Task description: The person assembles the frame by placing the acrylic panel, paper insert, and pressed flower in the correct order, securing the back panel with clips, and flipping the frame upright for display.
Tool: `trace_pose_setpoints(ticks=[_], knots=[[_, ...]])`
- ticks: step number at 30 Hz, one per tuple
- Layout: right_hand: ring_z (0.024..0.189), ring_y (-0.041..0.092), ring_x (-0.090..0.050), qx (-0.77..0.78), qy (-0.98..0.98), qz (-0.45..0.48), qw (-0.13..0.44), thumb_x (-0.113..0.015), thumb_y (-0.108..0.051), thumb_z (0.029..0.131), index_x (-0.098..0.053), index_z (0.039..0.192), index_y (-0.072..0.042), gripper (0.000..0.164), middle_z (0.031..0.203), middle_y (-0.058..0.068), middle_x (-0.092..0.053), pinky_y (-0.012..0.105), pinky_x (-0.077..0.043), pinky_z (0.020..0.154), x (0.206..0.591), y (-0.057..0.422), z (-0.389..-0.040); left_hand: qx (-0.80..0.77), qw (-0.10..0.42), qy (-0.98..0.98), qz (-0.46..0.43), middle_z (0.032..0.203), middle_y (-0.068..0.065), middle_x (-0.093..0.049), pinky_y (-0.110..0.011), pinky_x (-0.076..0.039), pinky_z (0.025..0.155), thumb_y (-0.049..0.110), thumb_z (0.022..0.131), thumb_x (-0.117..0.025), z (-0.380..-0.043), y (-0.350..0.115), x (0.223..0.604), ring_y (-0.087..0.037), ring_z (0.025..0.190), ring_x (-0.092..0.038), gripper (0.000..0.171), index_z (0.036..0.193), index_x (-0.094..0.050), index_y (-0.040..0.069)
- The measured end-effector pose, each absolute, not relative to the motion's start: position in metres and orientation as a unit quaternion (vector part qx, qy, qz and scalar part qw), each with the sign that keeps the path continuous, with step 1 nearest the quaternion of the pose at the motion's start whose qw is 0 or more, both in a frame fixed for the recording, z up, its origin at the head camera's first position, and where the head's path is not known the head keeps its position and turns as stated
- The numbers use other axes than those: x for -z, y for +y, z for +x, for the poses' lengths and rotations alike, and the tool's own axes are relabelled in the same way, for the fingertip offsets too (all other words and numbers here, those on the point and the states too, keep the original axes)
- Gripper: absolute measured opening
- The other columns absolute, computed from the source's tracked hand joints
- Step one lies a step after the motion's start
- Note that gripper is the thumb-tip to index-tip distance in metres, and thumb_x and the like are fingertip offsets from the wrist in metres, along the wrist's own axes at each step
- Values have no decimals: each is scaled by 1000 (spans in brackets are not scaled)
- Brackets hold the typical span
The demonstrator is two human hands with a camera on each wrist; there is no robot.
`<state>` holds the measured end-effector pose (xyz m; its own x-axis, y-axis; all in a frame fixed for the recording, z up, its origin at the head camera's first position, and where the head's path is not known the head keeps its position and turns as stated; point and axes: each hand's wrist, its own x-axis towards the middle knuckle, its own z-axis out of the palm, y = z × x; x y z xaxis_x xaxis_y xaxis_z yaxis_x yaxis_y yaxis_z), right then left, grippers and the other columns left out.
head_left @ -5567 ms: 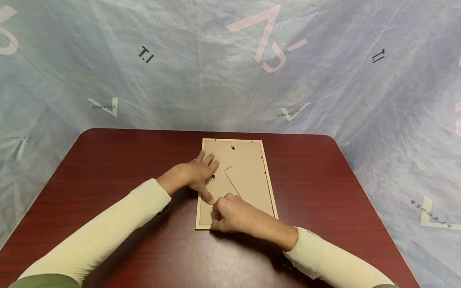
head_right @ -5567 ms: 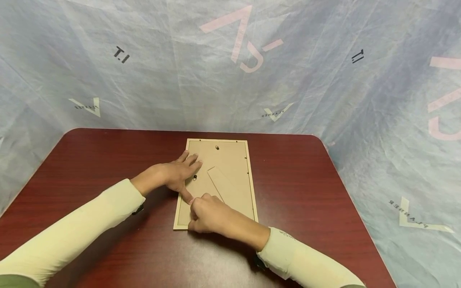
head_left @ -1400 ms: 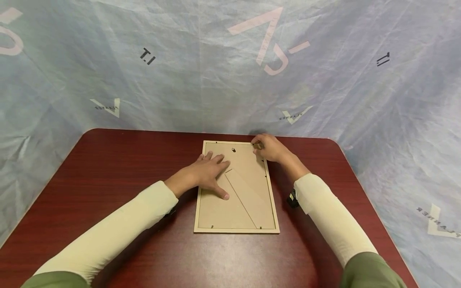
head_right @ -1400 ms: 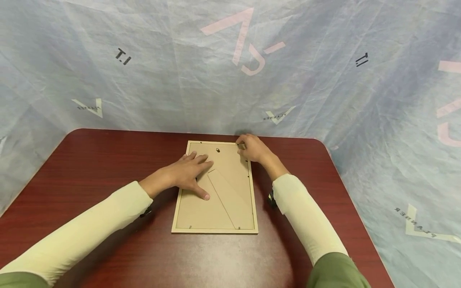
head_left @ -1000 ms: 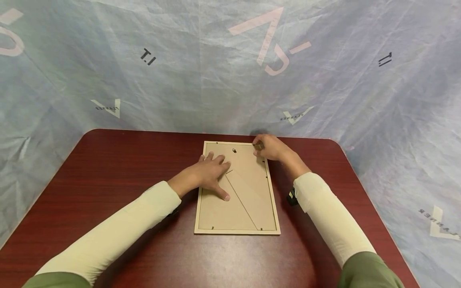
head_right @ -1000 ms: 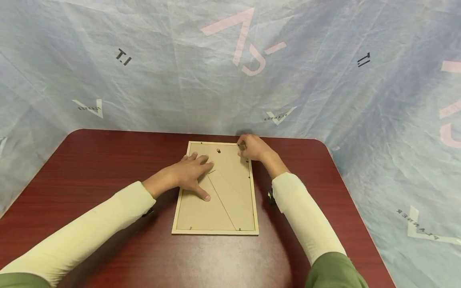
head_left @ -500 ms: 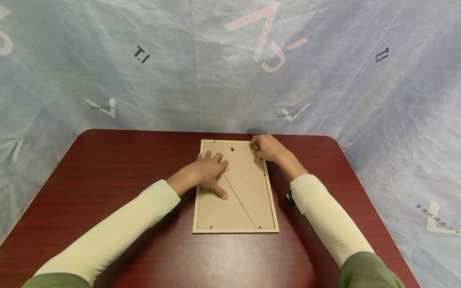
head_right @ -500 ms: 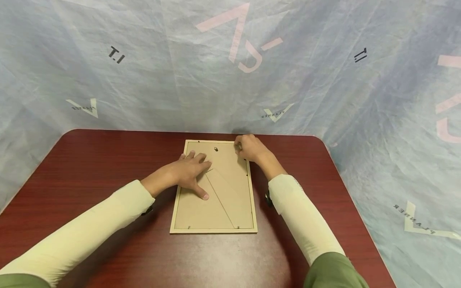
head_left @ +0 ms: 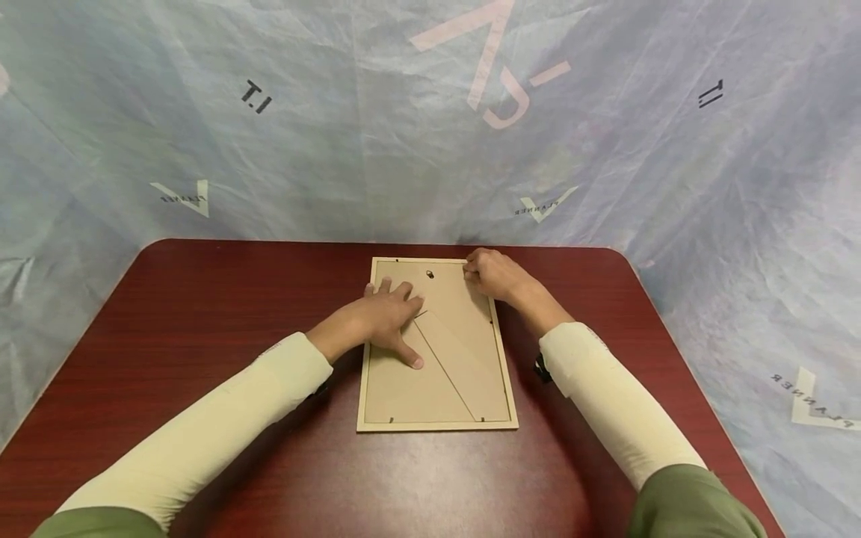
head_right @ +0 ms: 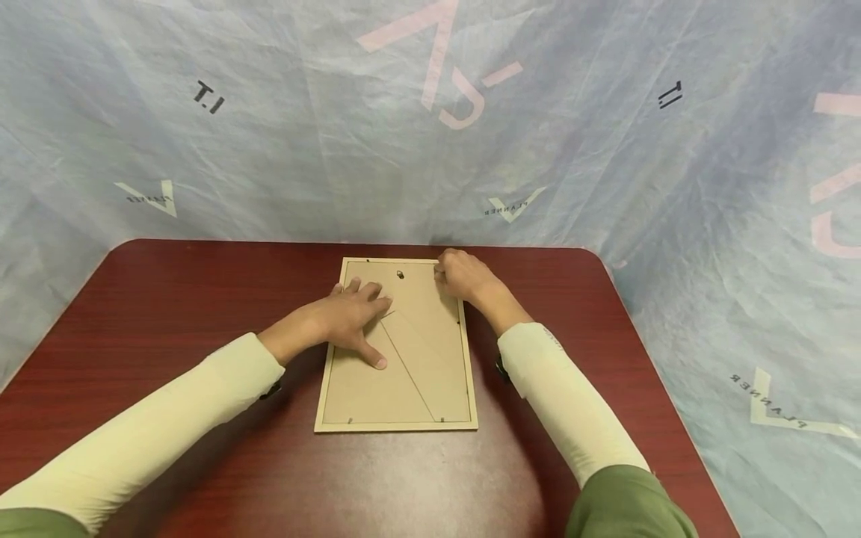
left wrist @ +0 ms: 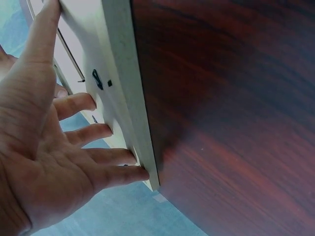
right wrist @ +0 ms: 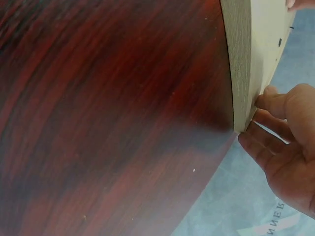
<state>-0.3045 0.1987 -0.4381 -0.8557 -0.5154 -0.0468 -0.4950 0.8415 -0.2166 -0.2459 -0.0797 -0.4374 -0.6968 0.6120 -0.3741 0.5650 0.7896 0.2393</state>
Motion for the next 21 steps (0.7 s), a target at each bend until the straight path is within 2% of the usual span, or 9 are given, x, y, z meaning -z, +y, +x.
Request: trace_pose_setpoints(ticks=[2, 6, 14, 21], knots=[[142, 46, -68, 97, 960, -256, 56, -65, -9, 114, -79, 136, 3, 29, 155, 27, -67, 55, -59, 115, 438, 198, -304, -56, 222, 919, 320, 186, -24, -23, -86, -15, 132, 87, 77, -87, -245, -81, 438, -68, 169, -9, 140, 180, -30, 10], [142, 46, -68, 95, 961, -254, 56, -64, -9, 114, -74, 143, 5, 34, 155, 26, -67, 55, -58, 117, 437, 197, -304, -46, 223, 920, 318, 186, -23, -23, -82, -16, 135, 78, 84, -88, -237, -80, 424, -66, 170, -9, 132, 180, -29, 10], [141, 47, -68, 100, 956, -269, 54, -65, -7, 113, -77, 139, 6, 31, 153, 28, -69, 55, -59, 116, 440, 196, -304, -62, 221, 919, 321, 187, -25, -20, -82, -15, 135, 84, 84, -84, -237, -85, 433, -67, 170, -9, 135, 180, -27, 9], [147, 48, -65, 127, 952, -274, 52, -61, -4, 113, -75, 141, 8, 33, 154, 30, -68, 56, -56, 120, 439, 202, -308, -62, 234, 918, 313, 191, -21, -9, -76, -8, 140, 80, 89, -82, -235, -90, 427, -59, 174, -1, 129, 182, -21, 15]])
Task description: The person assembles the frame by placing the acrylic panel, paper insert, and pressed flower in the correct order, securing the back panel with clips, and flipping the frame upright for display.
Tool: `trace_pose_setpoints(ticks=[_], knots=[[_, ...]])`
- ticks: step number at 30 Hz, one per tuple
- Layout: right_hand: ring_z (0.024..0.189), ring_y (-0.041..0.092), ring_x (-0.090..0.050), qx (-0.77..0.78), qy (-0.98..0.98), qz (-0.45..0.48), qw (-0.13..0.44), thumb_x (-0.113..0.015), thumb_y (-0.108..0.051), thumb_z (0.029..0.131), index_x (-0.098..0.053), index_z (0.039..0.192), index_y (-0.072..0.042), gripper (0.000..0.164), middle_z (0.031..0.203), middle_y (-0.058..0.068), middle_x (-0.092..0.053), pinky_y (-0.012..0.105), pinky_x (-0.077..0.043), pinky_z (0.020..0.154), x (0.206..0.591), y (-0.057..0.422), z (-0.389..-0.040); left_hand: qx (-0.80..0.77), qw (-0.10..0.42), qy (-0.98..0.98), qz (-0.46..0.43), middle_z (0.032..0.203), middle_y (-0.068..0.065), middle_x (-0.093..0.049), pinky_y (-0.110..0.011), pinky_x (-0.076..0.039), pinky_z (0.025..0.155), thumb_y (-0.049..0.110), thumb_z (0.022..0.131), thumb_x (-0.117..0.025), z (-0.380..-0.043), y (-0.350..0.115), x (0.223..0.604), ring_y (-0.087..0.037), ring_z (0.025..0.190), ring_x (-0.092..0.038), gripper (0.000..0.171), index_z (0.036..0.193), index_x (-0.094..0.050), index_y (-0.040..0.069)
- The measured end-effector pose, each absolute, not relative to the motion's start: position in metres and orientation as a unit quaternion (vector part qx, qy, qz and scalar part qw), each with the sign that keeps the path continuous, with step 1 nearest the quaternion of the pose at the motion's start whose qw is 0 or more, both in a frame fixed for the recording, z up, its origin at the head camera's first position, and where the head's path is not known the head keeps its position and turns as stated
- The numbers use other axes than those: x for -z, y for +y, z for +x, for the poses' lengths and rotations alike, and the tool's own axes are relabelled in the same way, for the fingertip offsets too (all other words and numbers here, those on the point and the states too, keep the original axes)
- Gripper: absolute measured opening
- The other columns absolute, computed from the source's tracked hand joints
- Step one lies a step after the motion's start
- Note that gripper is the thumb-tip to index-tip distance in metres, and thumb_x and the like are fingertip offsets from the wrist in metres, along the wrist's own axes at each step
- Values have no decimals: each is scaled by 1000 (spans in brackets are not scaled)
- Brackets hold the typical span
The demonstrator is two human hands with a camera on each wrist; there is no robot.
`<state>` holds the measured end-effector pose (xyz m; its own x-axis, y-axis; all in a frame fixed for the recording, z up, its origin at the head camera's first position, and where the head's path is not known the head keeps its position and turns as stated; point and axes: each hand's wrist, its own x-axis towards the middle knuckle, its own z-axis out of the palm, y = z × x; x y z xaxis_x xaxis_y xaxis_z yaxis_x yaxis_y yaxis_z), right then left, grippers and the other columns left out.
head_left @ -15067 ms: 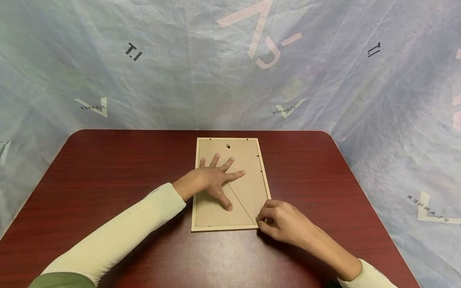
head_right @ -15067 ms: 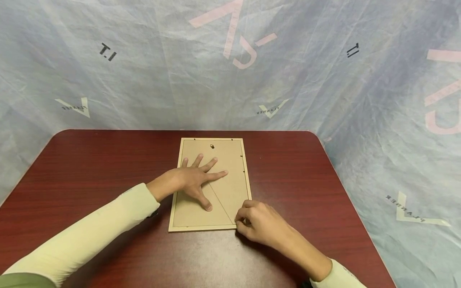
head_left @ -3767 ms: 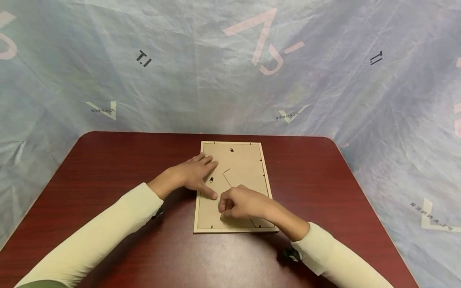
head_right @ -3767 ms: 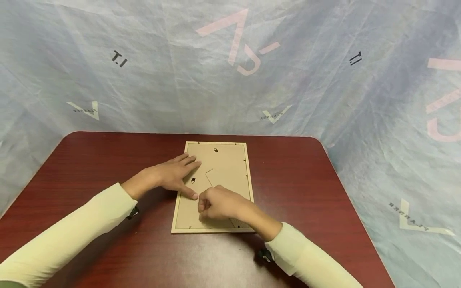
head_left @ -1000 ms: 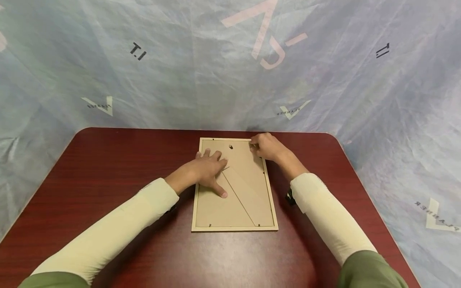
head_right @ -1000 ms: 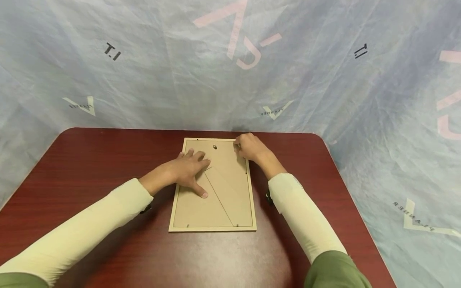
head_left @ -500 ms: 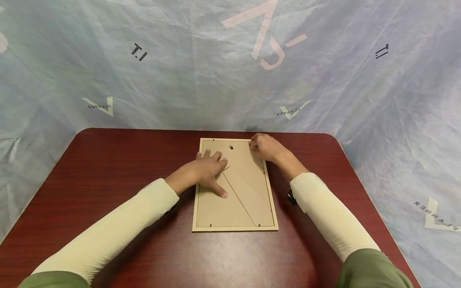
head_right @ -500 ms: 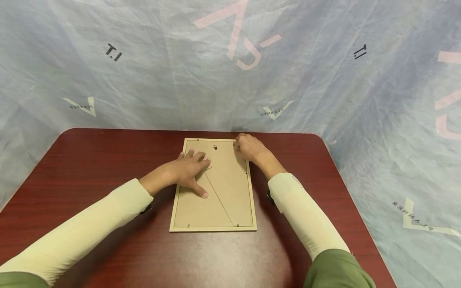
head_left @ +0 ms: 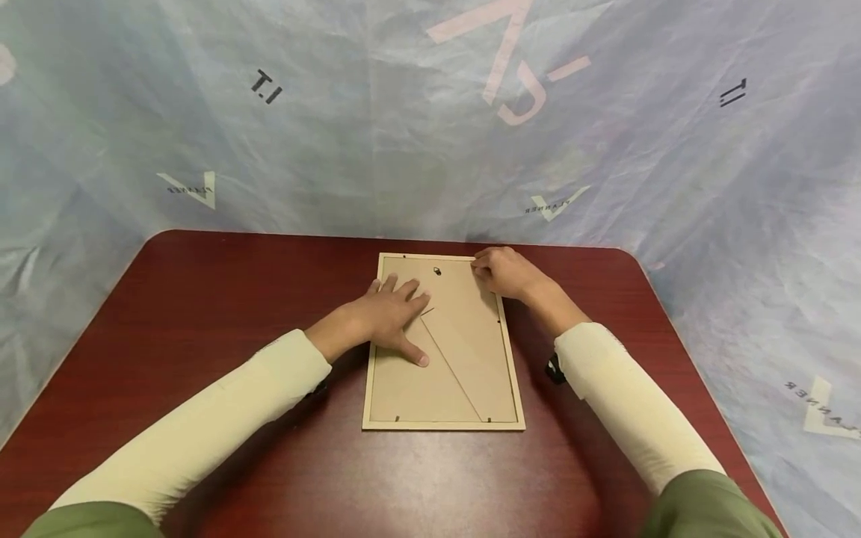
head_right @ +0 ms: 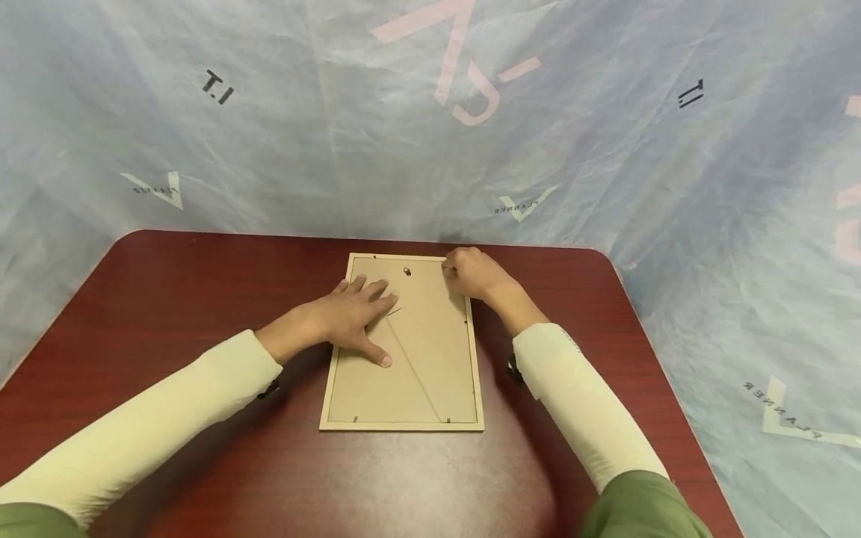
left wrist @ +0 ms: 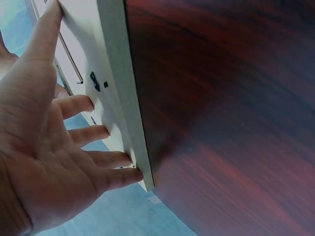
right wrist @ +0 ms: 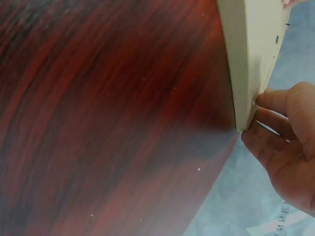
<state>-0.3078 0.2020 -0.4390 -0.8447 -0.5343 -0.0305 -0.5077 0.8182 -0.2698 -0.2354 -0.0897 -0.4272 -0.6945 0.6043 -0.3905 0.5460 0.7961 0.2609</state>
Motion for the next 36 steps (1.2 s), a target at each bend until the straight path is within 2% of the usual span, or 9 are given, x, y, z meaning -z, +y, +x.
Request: trace_pose_setpoints(ticks=[6, 12, 21, 25, 28, 30, 32, 36], knots=[[145, 46, -67, 148, 948, -277, 53, -62, -2, 109, -77, 138, 6, 34, 151, 28, -71, 56, -59, 115, 438, 207, -312, -73, 231, 919, 310, 192, -15, -10, -72, -10, 141, 80, 92, -78, -234, -95, 429, -55, 176, -1, 123, 183, -21, 19], [136, 42, -72, 168, 952, -248, 63, -67, -2, 107, -80, 137, 1, 32, 145, 22, -76, 56, -62, 110, 438, 211, -311, -92, 218, 919, 315, 191, -14, -16, -71, -17, 141, 78, 95, -76, -233, -101, 434, -50, 177, -7, 117, 181, -27, 17], [133, 39, -74, 175, 940, -291, 34, -71, -10, 110, -82, 134, -3, 28, 137, 18, -81, 54, -59, 114, 451, 186, -317, -98, 209, 921, 314, 189, -18, -21, -69, -24, 140, 80, 89, -81, -234, -108, 439, -50, 176, -14, 125, 180, -29, 13], [139, 36, -70, 196, 924, -328, 37, -69, -25, 112, -81, 140, -12, 33, 142, 13, -79, 52, -53, 123, 481, 178, -342, -103, 216, 919, 314, 190, -19, -18, -68, -23, 140, 81, 84, -85, -234, -110, 440, -49, 177, -10, 131, 181, -28, 12], [147, 38, -63, 197, 922, -331, 52, -69, -32, 112, -77, 147, -18, 39, 149, 13, -75, 58, -45, 129, 496, 166, -354, -108, 220, 918, 313, 190, -19, -15, -67, -23, 140, 80, 81, -88, -234, -112, 441, -50, 177, -8, 135, 181, -26, 12], [151, 42, -57, 189, 924, -324, 70, -68, -36, 113, -73, 152, -18, 43, 154, 15, -71, 64, -42, 129, 490, 153, -350, -110, 223, 917, 312, 191, -19, -13, -68, -23, 140, 81, 80, -89, -234, -114, 441, -50, 177, -7, 139, 181, -25, 12], [151, 46, -53, 178, 932, -305, 85, -69, -33, 113, -71, 153, -15, 44, 157, 19, -66, 69, -42, 127, 471, 136, -334, -112, 224, 916, 312, 191, -19, -12, -69, -23, 140, 80, 78, -91, -234, -115, 442, -50, 177, -6, 142, 181, -23, 12], [153, 44, -49, 160, 939, -290, 96, -70, -32, 114, -67, 158, -13, 48, 162, 19, -59, 66, -42, 127, 453, 114, -320, -114, 225, 915, 316, 191, -21, -10, -68, -23, 140, 78, 76, -93, -234, -115, 444, -51, 177, -5, 143, 181, -23, 11]])
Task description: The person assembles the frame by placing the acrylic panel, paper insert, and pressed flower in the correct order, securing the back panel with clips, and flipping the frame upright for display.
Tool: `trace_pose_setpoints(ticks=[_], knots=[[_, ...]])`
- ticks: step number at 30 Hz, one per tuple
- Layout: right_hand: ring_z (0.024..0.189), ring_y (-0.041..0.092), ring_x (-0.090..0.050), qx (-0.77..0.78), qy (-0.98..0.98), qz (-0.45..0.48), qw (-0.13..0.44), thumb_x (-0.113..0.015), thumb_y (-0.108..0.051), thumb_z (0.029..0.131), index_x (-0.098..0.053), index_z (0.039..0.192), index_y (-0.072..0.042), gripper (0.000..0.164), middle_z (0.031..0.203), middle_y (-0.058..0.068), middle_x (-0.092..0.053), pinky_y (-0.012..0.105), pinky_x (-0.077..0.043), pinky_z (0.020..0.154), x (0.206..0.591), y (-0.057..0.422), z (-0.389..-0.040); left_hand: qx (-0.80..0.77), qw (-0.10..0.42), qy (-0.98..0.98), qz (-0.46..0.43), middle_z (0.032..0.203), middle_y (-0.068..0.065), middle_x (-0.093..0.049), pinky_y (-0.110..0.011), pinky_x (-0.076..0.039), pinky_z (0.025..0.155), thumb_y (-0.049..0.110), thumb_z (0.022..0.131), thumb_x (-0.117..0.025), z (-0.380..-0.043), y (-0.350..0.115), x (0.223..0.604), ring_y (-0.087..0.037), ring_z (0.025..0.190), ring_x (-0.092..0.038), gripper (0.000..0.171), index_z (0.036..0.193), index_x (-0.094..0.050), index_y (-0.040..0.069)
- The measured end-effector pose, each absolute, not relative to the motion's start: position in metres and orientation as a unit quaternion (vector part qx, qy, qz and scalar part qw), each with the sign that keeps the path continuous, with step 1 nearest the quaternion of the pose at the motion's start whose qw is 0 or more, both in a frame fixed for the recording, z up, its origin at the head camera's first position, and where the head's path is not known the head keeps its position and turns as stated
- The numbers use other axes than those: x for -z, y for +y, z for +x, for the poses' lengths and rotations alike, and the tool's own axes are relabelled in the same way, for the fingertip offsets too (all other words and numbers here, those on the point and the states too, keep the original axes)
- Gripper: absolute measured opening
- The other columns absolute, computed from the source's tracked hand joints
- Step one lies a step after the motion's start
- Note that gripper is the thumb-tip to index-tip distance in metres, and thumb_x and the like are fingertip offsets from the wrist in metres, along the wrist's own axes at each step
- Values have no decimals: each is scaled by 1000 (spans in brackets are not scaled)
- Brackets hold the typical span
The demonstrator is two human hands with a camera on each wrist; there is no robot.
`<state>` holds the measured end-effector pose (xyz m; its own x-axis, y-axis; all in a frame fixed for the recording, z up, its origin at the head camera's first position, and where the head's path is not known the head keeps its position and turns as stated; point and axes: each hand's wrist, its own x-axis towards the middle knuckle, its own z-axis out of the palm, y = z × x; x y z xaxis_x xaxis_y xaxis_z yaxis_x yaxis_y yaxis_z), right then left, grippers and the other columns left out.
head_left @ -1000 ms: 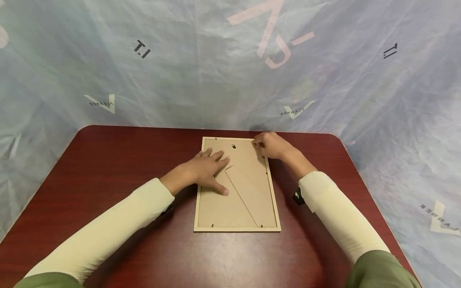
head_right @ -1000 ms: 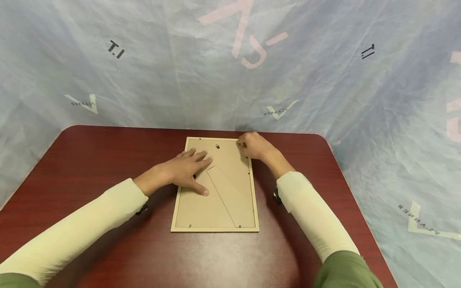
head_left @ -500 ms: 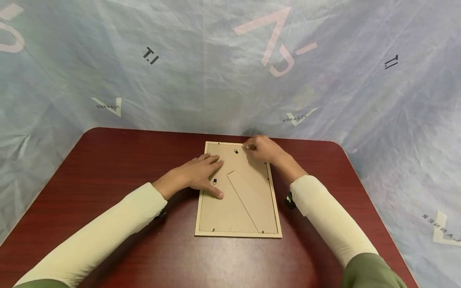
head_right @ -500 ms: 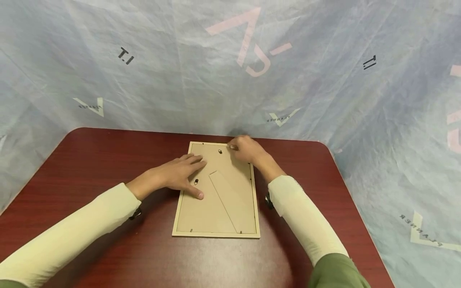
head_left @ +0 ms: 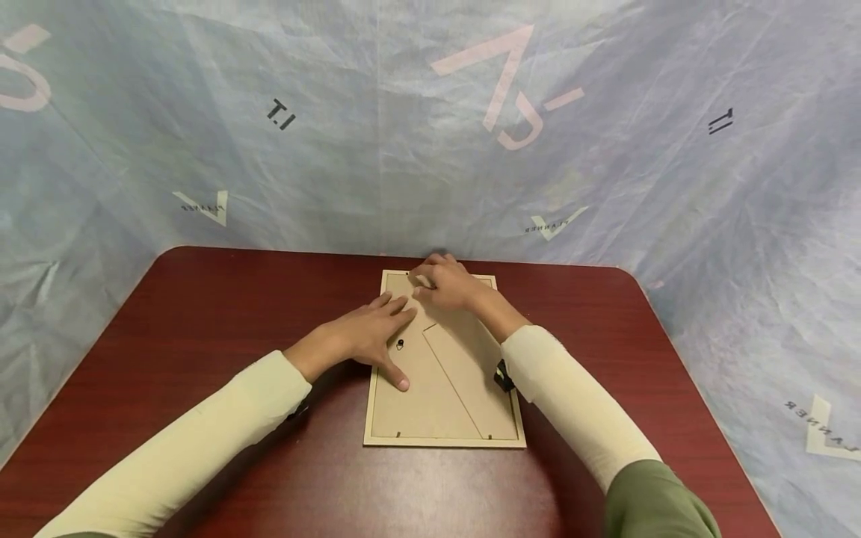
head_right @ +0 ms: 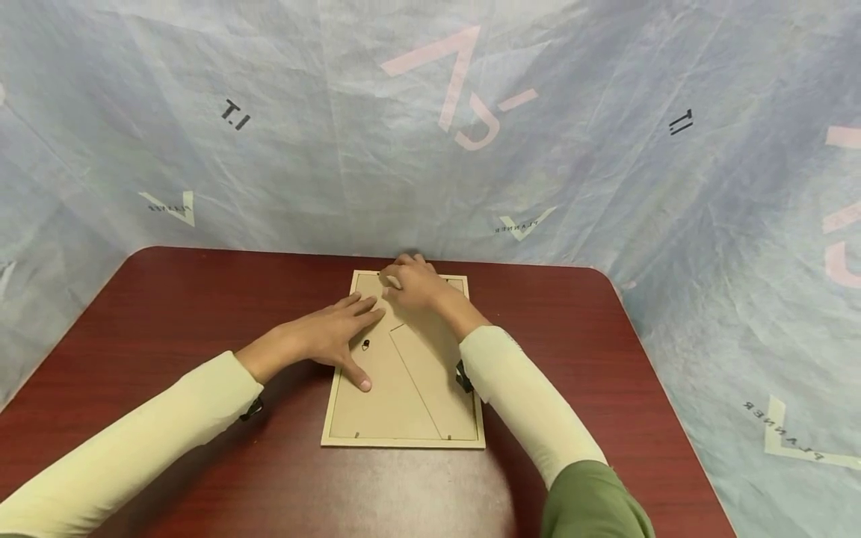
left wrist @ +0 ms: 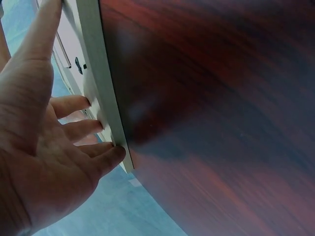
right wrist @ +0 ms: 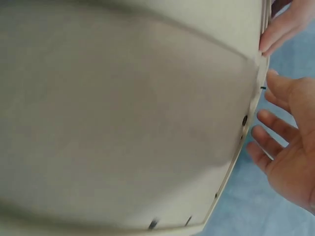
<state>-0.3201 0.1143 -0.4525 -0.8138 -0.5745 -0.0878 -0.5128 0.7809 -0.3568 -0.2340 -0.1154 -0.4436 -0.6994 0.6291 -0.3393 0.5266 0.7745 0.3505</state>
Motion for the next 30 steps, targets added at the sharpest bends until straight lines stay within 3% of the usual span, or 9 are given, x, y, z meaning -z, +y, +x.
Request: trace_pose_setpoints(ticks=[8, 15, 21, 24, 30], knots=[[164, 49, -37, 166, 946, -252, 121, -81, -40, 105, -65, 154, -20, 56, 171, 17, -51, 73, -35, 131, 488, 106, -358, -88, 218, 916, 325, 189, -24, -13, -65, -24, 141, 77, 76, -95, -234, -109, 443, -56, 175, -8, 141, 180, -27, 8], [163, 49, -39, 134, 955, -241, 114, -83, -36, 103, -66, 146, -21, 48, 168, 16, -54, 74, -36, 130, 462, 92, -339, -56, 226, 916, 327, 188, -26, -10, -65, -24, 141, 78, 77, -93, -236, -105, 441, -59, 173, -9, 141, 179, -28, 6], [164, 50, -39, 106, 960, -237, 100, -79, -33, 108, -65, 148, -22, 44, 174, 16, -50, 71, -37, 132, 455, 89, -325, -80, 248, 909, 326, 189, -25, -4, -66, -19, 142, 73, 79, -94, -236, -104, 442, -58, 174, 2, 140, 180, -24, 6], [159, 49, -44, 91, 961, -246, 85, -78, -34, 108, -65, 148, -23, 43, 171, 14, -53, 72, -41, 128, 455, 89, -322, -87, 251, 908, 324, 189, -24, -3, -64, -17, 143, 73, 80, -94, -237, -106, 441, -55, 175, 5, 140, 181, -22, 7], [147, 44, -53, 52, 960, -266, 74, -73, -34, 112, -65, 151, -22, 42, 161, 11, -59, 63, -51, 122, 454, 86, -317, -81, 251, 908, 324, 189, -26, -4, -66, -19, 141, 74, 80, -93, -240, -107, 442, -57, 174, 2, 141, 181, -21, 6]])
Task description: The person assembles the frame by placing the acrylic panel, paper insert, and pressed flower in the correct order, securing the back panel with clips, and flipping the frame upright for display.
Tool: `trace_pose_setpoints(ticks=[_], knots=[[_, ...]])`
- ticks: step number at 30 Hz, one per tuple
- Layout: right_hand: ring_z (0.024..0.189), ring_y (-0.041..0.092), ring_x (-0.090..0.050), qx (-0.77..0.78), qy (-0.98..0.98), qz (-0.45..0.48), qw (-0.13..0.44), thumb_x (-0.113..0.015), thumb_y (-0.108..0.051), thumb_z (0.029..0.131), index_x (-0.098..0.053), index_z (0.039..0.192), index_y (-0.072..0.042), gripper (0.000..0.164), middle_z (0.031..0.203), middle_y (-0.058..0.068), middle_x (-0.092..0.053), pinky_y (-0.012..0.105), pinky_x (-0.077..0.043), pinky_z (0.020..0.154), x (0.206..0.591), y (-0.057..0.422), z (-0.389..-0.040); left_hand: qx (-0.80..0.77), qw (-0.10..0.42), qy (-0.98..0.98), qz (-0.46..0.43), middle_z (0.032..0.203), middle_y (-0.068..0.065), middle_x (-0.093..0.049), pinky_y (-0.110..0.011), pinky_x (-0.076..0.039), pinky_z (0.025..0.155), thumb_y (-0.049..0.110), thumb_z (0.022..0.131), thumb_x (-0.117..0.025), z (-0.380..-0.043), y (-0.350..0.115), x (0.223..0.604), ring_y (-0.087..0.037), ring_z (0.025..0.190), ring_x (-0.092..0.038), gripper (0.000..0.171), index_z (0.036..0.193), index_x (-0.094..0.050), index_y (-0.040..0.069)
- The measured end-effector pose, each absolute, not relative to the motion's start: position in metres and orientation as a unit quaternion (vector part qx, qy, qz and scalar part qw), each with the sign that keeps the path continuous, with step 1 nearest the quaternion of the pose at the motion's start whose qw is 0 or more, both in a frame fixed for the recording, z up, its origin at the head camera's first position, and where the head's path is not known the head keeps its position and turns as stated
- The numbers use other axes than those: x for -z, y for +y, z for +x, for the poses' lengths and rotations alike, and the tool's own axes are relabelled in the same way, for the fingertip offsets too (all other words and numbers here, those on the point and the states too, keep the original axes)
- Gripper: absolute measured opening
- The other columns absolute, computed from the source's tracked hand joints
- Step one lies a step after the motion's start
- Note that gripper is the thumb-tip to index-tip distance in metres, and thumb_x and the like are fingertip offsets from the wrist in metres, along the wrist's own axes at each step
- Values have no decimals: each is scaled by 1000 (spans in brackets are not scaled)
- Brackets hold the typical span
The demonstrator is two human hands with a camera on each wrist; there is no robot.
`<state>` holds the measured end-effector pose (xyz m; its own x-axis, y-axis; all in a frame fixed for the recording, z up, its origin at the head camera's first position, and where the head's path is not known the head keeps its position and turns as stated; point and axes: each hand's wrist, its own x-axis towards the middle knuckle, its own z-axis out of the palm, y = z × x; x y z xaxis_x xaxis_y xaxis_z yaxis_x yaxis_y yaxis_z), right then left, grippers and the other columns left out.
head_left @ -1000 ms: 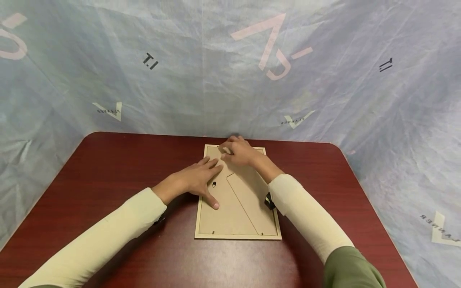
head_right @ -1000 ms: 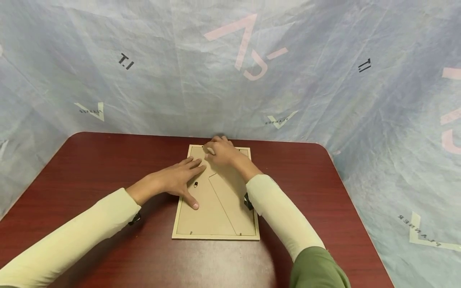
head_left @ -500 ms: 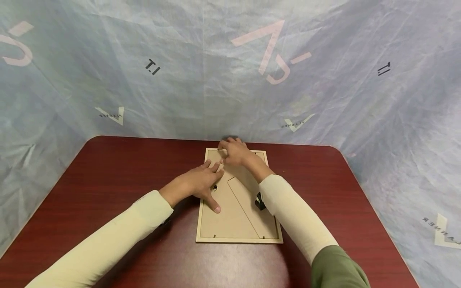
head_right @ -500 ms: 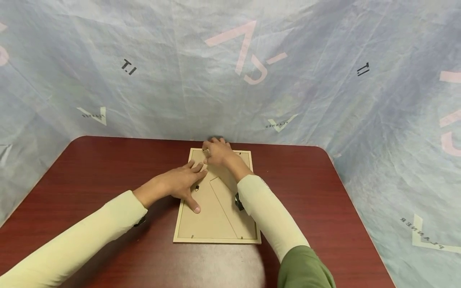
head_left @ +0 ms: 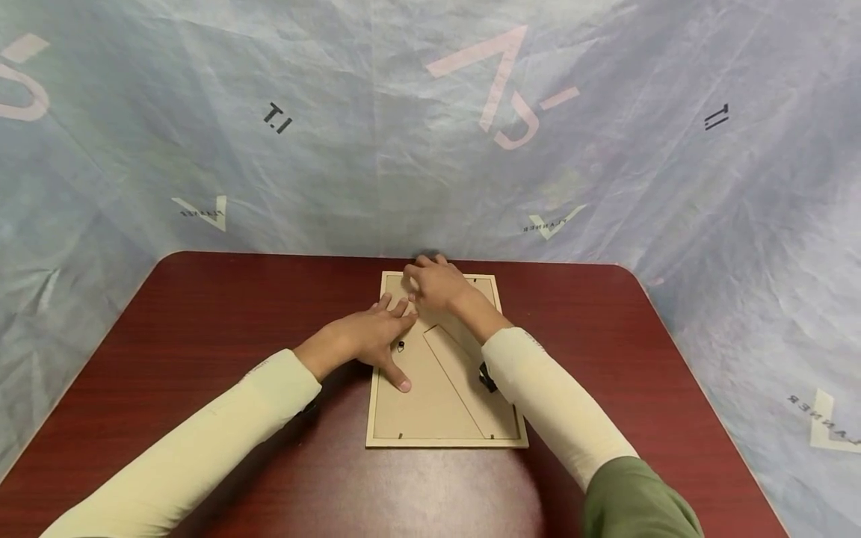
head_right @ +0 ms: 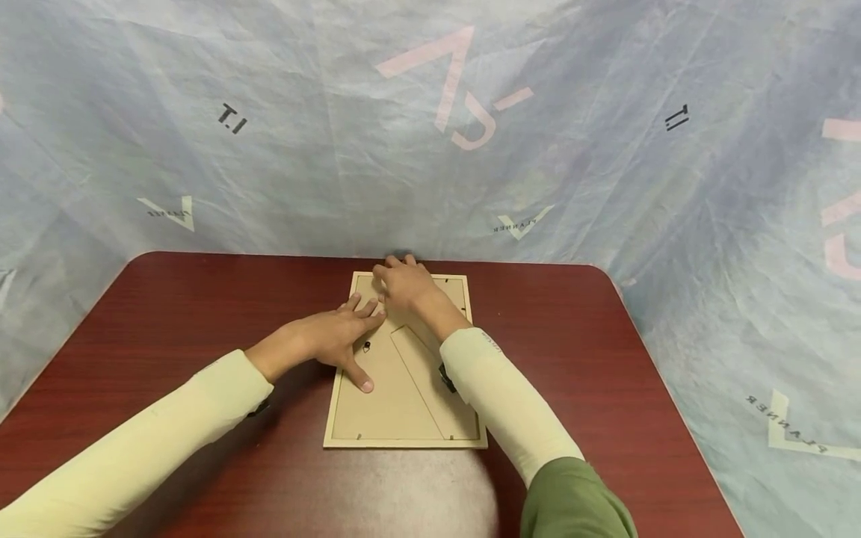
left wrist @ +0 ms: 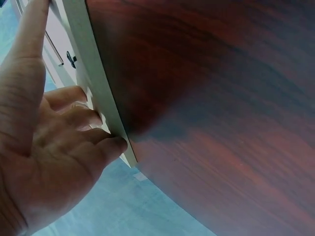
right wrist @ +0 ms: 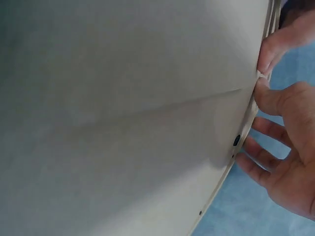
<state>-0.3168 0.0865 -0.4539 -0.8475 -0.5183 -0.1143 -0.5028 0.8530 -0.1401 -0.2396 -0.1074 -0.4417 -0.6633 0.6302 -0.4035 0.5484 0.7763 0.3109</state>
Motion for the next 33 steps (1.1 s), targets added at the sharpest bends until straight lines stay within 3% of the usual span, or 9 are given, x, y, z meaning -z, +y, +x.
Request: trace_pose_setpoints(ticks=[7, 17, 21, 33], knots=[[147, 39, -54, 15, 959, -272, 78, -69, -33, 114, -68, 147, -23, 34, 158, 7, -59, 56, -51, 123, 450, 87, -307, -77, 261, 906, 323, 188, -28, -3, -70, -20, 139, 75, 80, -93, -239, -105, 436, -58, 174, 3, 142, 180, -20, 5], [156, 36, -52, -133, 948, -277, 79, -55, -48, 119, -54, 168, -23, 55, 171, 5, -52, 53, -42, 133, 442, 76, -292, -71, 257, 907, 326, 187, -30, -3, -69, -20, 140, 74, 82, -92, -239, -104, 438, -61, 173, 0, 141, 181, -19, 5], [152, 36, -54, -193, 937, -280, 74, -49, -51, 120, -53, 169, -17, 59, 171, 6, -51, 50, -43, 133, 442, 70, -289, -73, 256, 906, 328, 187, -31, -3, -69, -21, 140, 74, 82, -91, -240, -104, 441, -62, 172, 0, 141, 180, -18, 4], [150, 37, -56, -207, 933, -286, 73, -46, -50, 121, -55, 168, -17, 58, 167, 7, -53, 51, -43, 132, 439, 68, -288, -87, 249, 905, 334, 187, -30, -3, -70, -22, 139, 74, 83, -91, -235, -107, 438, -62, 172, 2, 141, 181, -17, 4]])
